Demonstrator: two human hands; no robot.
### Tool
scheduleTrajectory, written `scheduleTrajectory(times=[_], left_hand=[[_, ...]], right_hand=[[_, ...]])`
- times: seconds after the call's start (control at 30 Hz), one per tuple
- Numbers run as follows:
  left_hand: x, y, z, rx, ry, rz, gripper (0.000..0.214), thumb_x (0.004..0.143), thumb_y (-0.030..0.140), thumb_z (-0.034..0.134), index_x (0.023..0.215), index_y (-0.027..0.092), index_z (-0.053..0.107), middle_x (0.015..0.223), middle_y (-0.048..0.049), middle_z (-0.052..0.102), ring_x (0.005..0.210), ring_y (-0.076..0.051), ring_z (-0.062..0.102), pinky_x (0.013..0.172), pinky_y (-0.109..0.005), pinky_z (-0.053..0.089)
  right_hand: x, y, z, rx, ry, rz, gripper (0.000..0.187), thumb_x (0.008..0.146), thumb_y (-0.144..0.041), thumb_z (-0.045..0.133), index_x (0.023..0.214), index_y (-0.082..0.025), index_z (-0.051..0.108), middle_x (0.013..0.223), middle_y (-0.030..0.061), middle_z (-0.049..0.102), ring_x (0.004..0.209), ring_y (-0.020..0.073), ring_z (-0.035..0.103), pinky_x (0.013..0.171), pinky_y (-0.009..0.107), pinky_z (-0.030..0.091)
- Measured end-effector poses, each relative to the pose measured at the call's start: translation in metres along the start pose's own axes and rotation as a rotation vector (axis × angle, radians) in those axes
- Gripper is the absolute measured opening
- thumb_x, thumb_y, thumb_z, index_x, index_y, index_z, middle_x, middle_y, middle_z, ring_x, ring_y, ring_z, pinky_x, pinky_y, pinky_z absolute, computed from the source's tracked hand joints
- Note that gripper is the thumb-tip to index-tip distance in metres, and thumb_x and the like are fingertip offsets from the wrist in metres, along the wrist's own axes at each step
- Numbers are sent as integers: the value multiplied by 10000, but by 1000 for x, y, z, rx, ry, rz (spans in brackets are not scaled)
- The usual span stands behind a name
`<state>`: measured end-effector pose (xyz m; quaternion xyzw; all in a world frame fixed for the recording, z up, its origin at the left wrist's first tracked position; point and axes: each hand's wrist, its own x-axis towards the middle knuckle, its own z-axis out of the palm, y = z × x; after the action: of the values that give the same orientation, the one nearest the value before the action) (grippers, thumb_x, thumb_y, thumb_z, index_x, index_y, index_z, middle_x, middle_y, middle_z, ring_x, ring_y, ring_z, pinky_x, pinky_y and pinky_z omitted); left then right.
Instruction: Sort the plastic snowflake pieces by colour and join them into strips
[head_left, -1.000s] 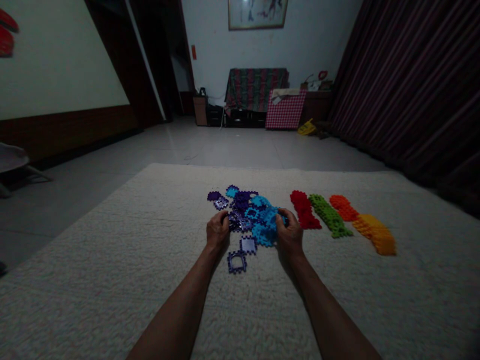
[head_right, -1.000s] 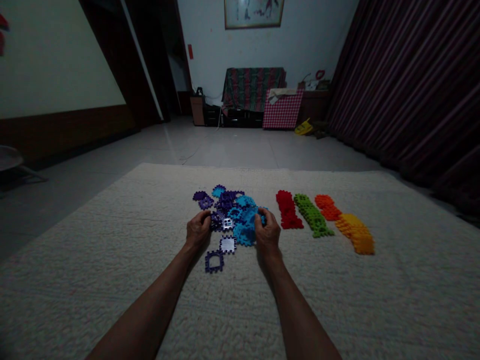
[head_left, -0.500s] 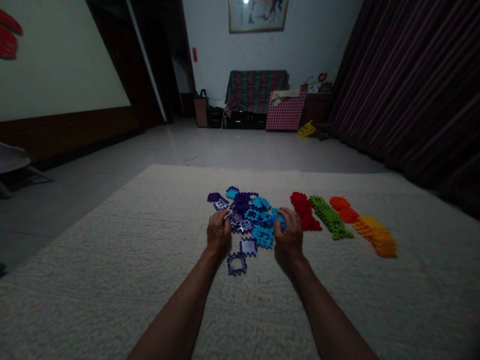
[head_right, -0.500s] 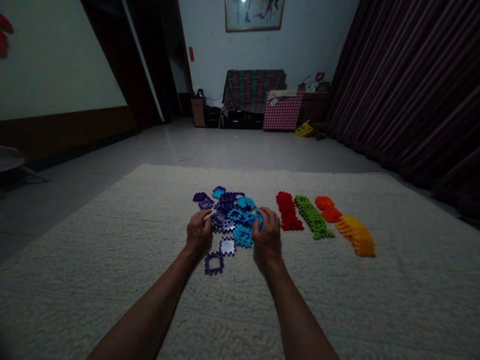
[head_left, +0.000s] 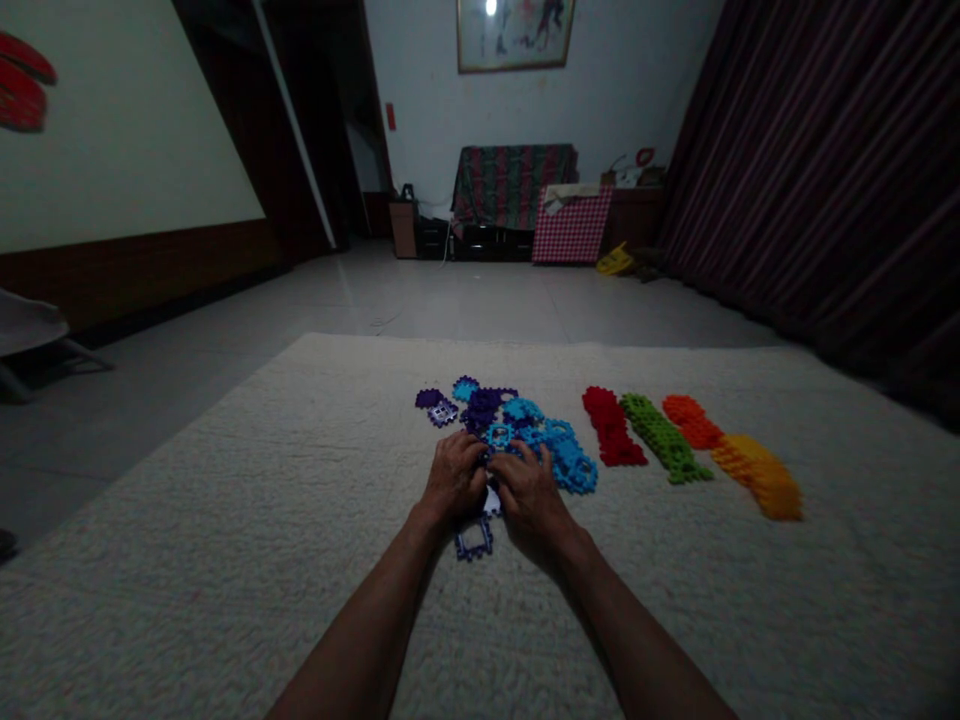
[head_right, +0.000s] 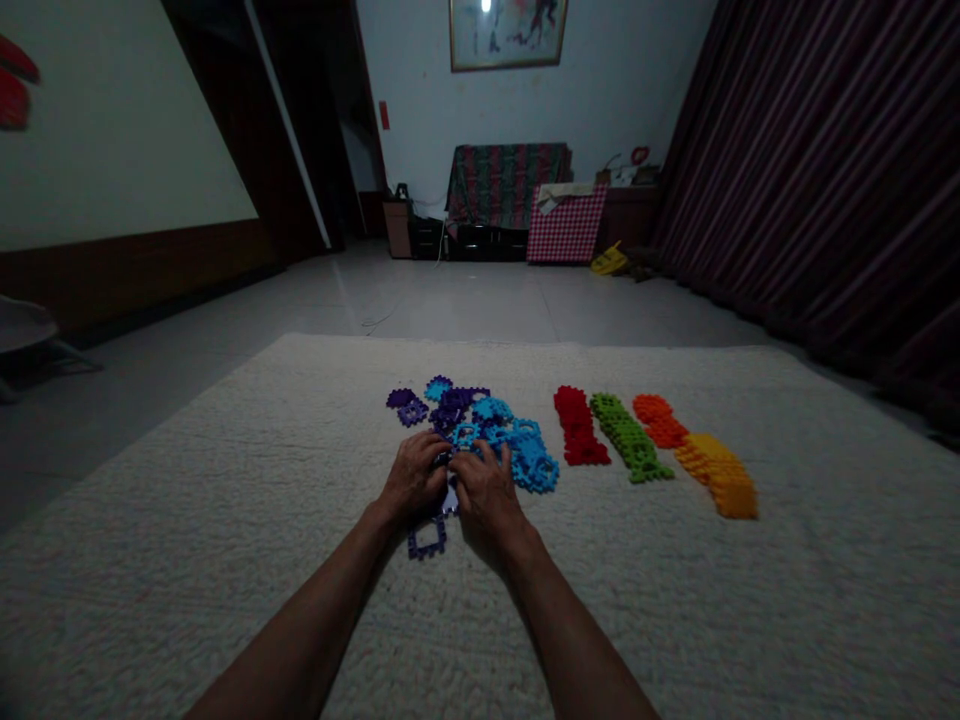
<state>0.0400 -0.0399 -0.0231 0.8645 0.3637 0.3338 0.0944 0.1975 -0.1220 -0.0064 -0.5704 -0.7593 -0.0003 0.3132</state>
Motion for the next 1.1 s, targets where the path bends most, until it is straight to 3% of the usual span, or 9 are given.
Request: scheduleTrajectory(times=[0.2, 0.37, 0.47, 0.63, 0.93, 1.1], left_hand=[[2, -3, -3, 67, 9, -127, 357, 715, 60, 513, 962, 221, 715, 1046, -78, 670, 1069, -236, 584, 1006, -419, 434], [1, 1, -1, 118, 50, -148, 150, 806, 184, 574, 848, 214, 715, 1119, -96, 657, 1108, -259, 575, 1008, -437, 425], [0, 2, 0, 157, 78, -155, 121, 822, 291, 626, 845, 201, 703, 1205, -115, 633, 1144, -280, 560, 1008, -449, 422], [-2, 2, 2, 175, 85, -163, 98, 815, 287, 647, 844, 196, 672, 1162, -100, 654, 1126, -265, 573, 981, -431, 436], [1, -3, 4, 175, 117, -194, 116, 839, 229, 604, 732, 188, 624, 1014, -91, 689, 1026, -238, 616, 946, -403, 459], [1, -5, 7, 78, 215, -168, 101, 837, 174, 575, 886, 191, 661, 1078, -92, 683, 1081, -225, 609, 997, -393, 460]], right_hand=[[0, 3, 1, -17, 31, 64, 319, 885, -109, 464, 1134, -221, 627, 1202, 80, 691, 1269, 341, 454, 1066, 647, 194], [-1, 7, 2, -79, 62, 97, 269, 925, -174, 460, 1123, -235, 632, 1179, 82, 699, 1288, 341, 444, 1066, 653, 203], [-2, 4, 4, -99, 22, 113, 307, 934, -193, 450, 1190, -226, 615, 1270, 96, 662, 1309, 354, 418, 1075, 670, 178], [-2, -1, 5, -140, -66, 179, 399, 934, -195, 432, 1312, -211, 556, 1381, 101, 584, 1364, 338, 361, 1117, 642, 128], [2, -2, -1, -82, -45, 163, 307, 872, -131, 468, 1111, -217, 640, 1197, 95, 665, 1262, 289, 438, 1106, 575, 139], [1, -1, 3, -26, 71, 167, 209, 877, -154, 502, 1010, -215, 651, 1092, 64, 694, 1220, 282, 472, 1097, 541, 151]])
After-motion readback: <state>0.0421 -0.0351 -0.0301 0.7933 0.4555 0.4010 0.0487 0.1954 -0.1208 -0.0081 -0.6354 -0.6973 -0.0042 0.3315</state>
